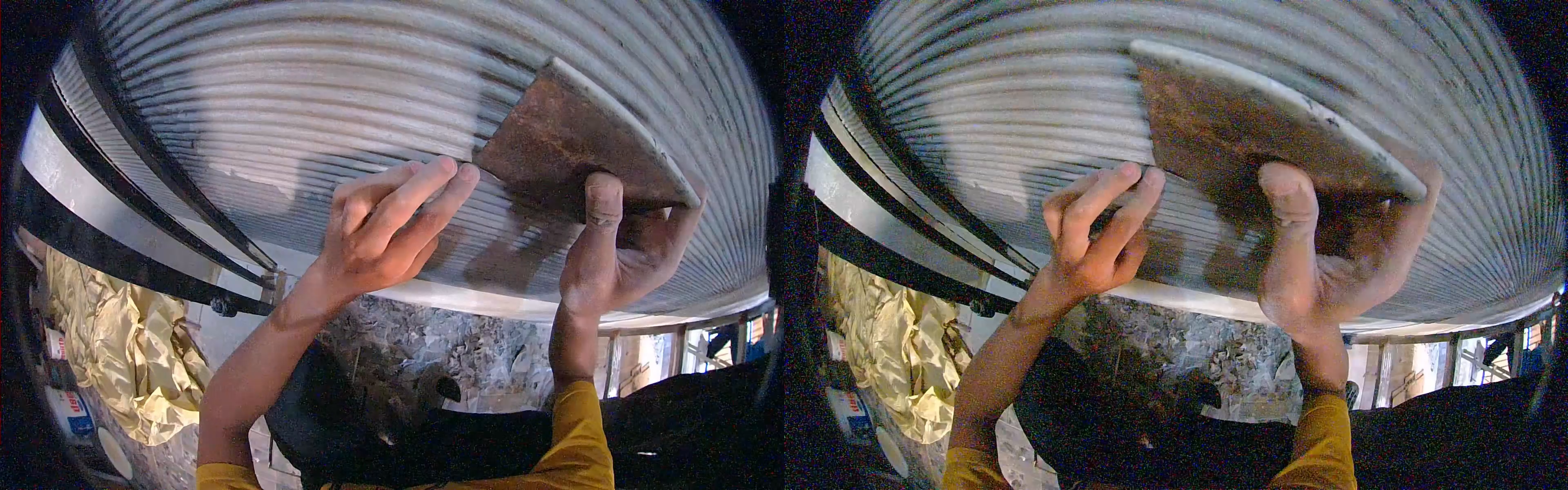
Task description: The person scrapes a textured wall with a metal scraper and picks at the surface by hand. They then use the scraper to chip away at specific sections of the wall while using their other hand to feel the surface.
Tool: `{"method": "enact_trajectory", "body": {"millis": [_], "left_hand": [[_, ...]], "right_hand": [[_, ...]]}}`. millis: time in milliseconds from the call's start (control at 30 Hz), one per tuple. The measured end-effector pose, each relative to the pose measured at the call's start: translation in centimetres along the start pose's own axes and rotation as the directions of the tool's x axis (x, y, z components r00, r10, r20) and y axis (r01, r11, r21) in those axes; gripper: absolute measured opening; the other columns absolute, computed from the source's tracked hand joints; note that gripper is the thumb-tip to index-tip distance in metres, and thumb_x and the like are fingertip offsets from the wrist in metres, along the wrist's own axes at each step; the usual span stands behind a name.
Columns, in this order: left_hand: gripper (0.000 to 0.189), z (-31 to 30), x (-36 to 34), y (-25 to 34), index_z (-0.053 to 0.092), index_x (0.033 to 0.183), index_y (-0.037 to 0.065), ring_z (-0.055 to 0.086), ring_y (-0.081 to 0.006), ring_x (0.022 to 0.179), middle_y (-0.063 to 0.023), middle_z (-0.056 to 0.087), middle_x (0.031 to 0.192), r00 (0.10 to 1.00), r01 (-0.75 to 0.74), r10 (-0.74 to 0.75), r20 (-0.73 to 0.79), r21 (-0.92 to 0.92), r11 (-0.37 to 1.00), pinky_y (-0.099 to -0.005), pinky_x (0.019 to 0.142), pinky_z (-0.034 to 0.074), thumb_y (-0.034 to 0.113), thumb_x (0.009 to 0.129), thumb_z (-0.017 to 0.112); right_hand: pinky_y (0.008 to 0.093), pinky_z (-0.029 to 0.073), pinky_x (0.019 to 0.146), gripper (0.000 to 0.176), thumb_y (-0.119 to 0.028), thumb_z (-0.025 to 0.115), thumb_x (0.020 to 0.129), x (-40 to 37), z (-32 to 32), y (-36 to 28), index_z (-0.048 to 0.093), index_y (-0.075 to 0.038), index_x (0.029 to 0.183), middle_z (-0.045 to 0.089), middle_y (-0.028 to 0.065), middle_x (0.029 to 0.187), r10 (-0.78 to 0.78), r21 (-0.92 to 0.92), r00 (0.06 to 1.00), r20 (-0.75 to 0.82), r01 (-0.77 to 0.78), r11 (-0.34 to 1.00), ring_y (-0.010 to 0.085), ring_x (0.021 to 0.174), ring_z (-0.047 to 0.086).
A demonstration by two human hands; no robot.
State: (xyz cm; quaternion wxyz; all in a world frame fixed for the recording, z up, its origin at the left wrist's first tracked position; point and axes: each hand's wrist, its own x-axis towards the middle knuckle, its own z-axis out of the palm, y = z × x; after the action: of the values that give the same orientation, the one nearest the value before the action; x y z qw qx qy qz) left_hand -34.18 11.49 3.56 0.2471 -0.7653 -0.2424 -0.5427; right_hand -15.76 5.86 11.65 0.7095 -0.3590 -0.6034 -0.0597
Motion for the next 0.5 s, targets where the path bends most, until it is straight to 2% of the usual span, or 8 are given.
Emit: {"method": "enact_trajectory", "body": {"millis": [67,133,367,500], "left_hand": [[0.044,0.03,-0.09,0.04,0.069,0.122,0.013,0.054,-0.0131,0.099,0.0004,0.055,0.132,1.0,0.001,-0.001,0.006,0.004,1.0,-0.0283,0.086,0.046,0.004,0.08,0.065],[0.043,-0.03,-0.13,0.15,0.07,0.122,0.014,0.055,-0.0128,0.099,0.0005,0.055,0.132,1.0,0.003,-0.004,0.006,0.018,1.0,-0.0287,0.086,0.045,0.005,0.08,0.065],[0.046,0.26,-0.4,0.22,0.07,0.122,0.015,0.055,-0.012,0.099,0.0012,0.056,0.132,1.0,0.012,-0.011,-0.019,0.035,0.999,-0.0293,0.089,0.039,0.005,0.078,0.065],[0.047,-0.02,-0.5,-0.02,0.07,0.123,0.016,0.055,-0.0116,0.099,0.002,0.057,0.131,0.999,0.05,-0.051,-0.008,-0.022,0.998,-0.0287,0.088,0.039,0.006,0.076,0.065]], "right_hand": [[0.0333,0.044,0.099,0.058,-0.011,0.077,0.085,0.12,0.09,0.08,0.047,0.001,0.132,0.059,0.0122,0.12,0.007,0.015,1.0,-0.027,-0.006,1.0,0.0213,0.111,0.057],[0.0325,0.044,0.098,0.055,-0.012,0.078,0.084,0.38,-0.02,0.18,0.049,0.001,0.129,0.06,0.0117,0.12,-0.03,0.127,0.999,0.027,0.026,0.992,0.0203,0.11,0.057],[0.0328,0.046,0.096,0.054,-0.013,0.079,0.084,0.5,-0.43,-0.02,0.05,0.0,0.127,0.062,0.0112,0.115,-0.007,0.081,0.997,0.071,0.001,0.997,0.0203,0.106,0.059],[0.0338,0.047,0.095,0.055,-0.012,0.079,0.084,0.08,-0.06,0.01,0.05,0.0,0.128,0.063,0.0122,0.115,-0.038,0.067,0.999,-0.02,0.039,0.997,0.0209,0.105,0.061]]}}
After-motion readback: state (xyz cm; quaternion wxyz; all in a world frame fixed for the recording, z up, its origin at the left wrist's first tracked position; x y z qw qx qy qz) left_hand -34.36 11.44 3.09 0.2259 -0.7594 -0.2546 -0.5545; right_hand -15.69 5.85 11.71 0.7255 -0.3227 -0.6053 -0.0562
